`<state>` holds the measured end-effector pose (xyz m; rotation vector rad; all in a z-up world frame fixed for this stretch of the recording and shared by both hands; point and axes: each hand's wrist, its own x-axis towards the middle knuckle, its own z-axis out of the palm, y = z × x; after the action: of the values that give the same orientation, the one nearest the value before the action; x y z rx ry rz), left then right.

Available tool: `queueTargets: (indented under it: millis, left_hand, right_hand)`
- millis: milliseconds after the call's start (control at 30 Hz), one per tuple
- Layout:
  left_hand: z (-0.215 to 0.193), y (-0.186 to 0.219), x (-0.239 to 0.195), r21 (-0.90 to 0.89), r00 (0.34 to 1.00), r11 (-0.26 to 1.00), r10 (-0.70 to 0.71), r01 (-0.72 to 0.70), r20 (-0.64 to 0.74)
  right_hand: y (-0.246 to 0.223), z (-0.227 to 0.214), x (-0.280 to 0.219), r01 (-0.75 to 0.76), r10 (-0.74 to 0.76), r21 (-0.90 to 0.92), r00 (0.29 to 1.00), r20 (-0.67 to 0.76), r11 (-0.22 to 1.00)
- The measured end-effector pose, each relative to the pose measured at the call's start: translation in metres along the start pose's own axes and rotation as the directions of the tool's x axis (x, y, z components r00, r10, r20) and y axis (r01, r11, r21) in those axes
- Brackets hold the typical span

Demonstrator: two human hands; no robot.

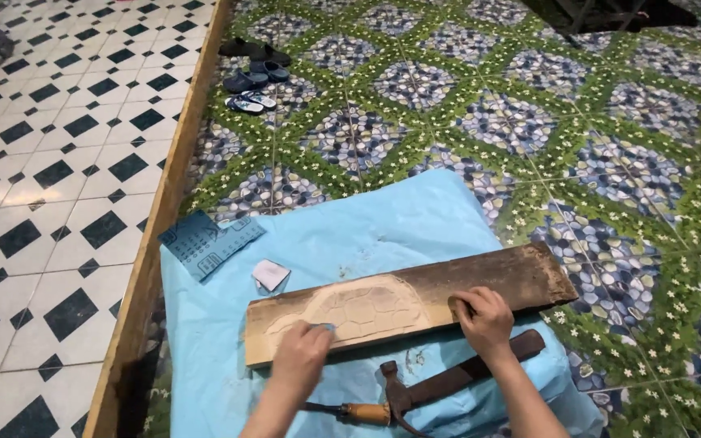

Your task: The person carves a design into a rectangular wooden plank using a small chisel and a hammer. They repeatedly strike the chisel to deepen the carved lines, then occasionally wipe away wood shavings with a small cloth. The plank remains on a light blue protective sheet throughout the process.

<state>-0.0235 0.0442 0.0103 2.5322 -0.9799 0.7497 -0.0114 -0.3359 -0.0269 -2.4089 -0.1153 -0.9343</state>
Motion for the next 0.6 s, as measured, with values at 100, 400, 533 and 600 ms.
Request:
queueTargets:
  millis: [100, 400, 533, 600]
  left_hand:
    - [-0.015, -0.027, -0.021, 0.12, 0.989, 0.983, -0.142, 0.137, 0.035]
    - [0.026, -0.009, 0.019, 0.07, 0.982, 0.987, -0.151, 0.144, 0.116]
    - [0.006, 0.005, -0.021, 0.028, 0.986, 0.986, -0.164, 0.163, 0.037]
    - [0.005, 0.01, -0.038, -0.016, 0.985, 0.985, -0.173, 0.173, 0.0]
  right_hand:
    - [-0.001, 0.0, 0.0, -0.004, 0.004, -0.007, 1.0, -0.005, 1.0]
    - [0.001, 0.0, 0.002, 0.036, -0.036, -0.025, 0.999, -0.002, 0.999]
    - [-0.001, 0.002, 0.005, 0.025, -0.025, 0.009, 1.0, -0.008, 1.0]
    - [0.001, 0.002, 0.0, 0.007, -0.007, -0.032, 1.0, 0.003, 0.999]
